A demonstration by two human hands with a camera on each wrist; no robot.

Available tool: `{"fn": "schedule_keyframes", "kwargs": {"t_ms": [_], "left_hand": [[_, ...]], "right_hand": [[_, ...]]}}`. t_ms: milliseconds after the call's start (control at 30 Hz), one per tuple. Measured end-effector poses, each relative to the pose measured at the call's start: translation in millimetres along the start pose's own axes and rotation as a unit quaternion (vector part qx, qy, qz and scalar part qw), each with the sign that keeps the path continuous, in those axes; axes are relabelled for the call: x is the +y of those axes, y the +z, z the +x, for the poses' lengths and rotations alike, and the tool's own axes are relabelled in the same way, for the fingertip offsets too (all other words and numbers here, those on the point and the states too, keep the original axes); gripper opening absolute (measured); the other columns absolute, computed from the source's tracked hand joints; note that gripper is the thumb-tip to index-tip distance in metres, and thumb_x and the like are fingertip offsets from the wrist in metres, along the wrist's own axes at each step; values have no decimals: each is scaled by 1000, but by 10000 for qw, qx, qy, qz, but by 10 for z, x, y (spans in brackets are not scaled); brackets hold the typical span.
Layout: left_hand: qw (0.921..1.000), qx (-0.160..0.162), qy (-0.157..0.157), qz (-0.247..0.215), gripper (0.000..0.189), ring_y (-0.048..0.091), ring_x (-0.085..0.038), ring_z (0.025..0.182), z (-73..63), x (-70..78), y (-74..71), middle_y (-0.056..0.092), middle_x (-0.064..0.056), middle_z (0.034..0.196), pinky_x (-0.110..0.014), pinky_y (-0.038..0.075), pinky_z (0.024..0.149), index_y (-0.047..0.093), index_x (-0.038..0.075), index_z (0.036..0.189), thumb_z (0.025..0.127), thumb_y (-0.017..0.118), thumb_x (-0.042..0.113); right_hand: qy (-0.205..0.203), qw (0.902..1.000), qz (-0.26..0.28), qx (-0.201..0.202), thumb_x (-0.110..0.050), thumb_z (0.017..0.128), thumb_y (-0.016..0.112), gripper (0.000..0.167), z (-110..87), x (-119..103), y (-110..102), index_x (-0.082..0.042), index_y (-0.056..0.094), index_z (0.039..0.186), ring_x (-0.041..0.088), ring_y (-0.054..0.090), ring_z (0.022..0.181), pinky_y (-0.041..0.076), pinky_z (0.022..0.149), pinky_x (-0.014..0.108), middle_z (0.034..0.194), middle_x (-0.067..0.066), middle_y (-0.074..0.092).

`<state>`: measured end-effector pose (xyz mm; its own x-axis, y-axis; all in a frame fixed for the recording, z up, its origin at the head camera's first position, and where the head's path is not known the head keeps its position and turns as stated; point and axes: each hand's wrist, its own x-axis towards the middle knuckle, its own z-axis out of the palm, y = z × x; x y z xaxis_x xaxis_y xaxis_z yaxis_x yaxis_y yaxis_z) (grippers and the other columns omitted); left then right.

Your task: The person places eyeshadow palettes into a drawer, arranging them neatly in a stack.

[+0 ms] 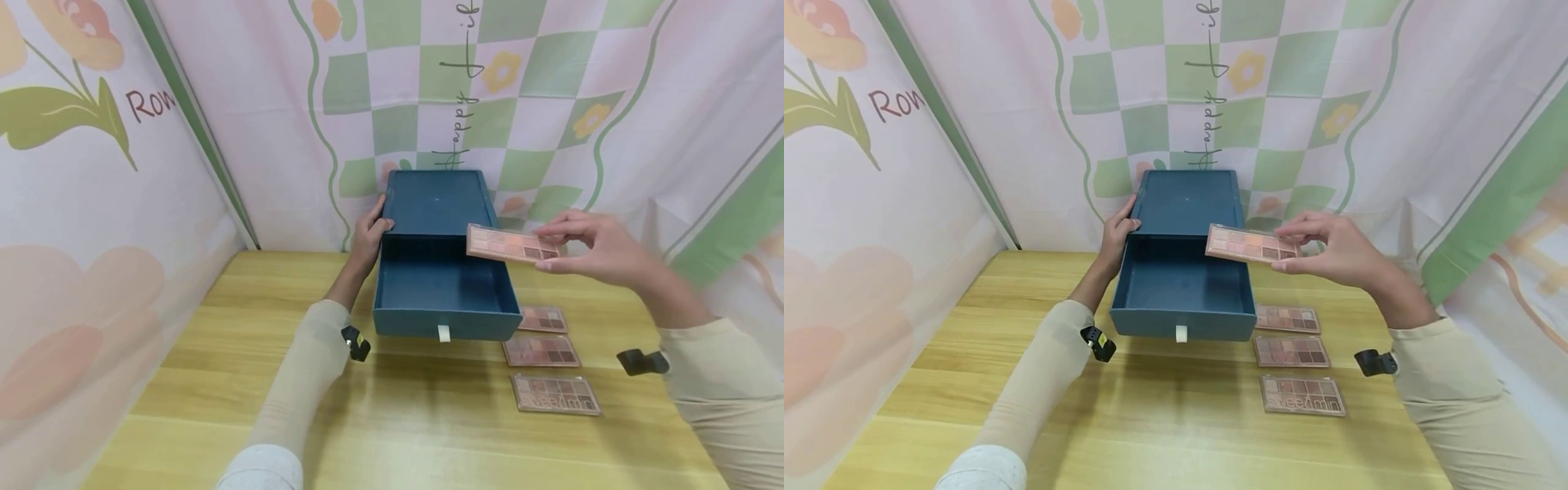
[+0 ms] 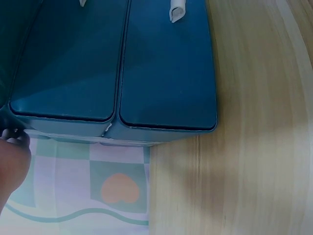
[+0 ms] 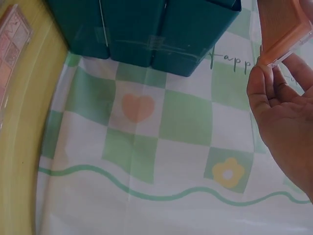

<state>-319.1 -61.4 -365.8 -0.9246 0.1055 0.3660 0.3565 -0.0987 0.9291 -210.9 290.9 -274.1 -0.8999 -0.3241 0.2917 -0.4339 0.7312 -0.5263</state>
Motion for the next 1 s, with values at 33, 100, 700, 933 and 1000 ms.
{"fn": "schedule_keyframes", "kwargs": {"t_ms": [33,100,700,933,1000], "left_hand": [[10000,-3,-3,13,72,29,-24,155,-1,0,-1,30,-13,168,-39,27,124,31,2,158,88,46,8],[10000,-18,-1,74,72,28,-23,155,4,-7,-5,29,-12,168,-39,27,124,30,2,158,89,46,9],[9998,69,83,157,73,33,-22,153,21,-15,12,30,-11,168,-37,31,121,30,3,159,88,45,13],[9999,30,56,147,74,25,-22,158,15,-20,6,28,-10,169,-42,24,128,29,3,159,88,46,15],[9999,46,32,157,74,24,-22,158,9,-25,5,28,-10,169,-42,23,129,29,3,159,88,46,15]], "right_hand": [[-21,10000,-1,-6,-13,76,87,47,8,-14,16,-11,75,121,0,50,91,38,77,11,98,-18,62],[-69,10000,6,-15,-12,75,88,47,24,-40,46,-10,75,120,0,51,91,39,77,12,98,-17,63],[-622,9979,117,-144,-14,73,89,47,197,-322,255,-14,77,119,3,51,93,40,77,18,106,-6,68],[-881,9956,187,-267,-14,71,90,47,268,-372,347,-11,78,116,3,56,87,45,76,20,105,-1,70],[-904,9953,177,-312,-16,72,90,46,278,-393,376,-12,78,116,2,56,87,46,76,20,105,-2,70]]}}
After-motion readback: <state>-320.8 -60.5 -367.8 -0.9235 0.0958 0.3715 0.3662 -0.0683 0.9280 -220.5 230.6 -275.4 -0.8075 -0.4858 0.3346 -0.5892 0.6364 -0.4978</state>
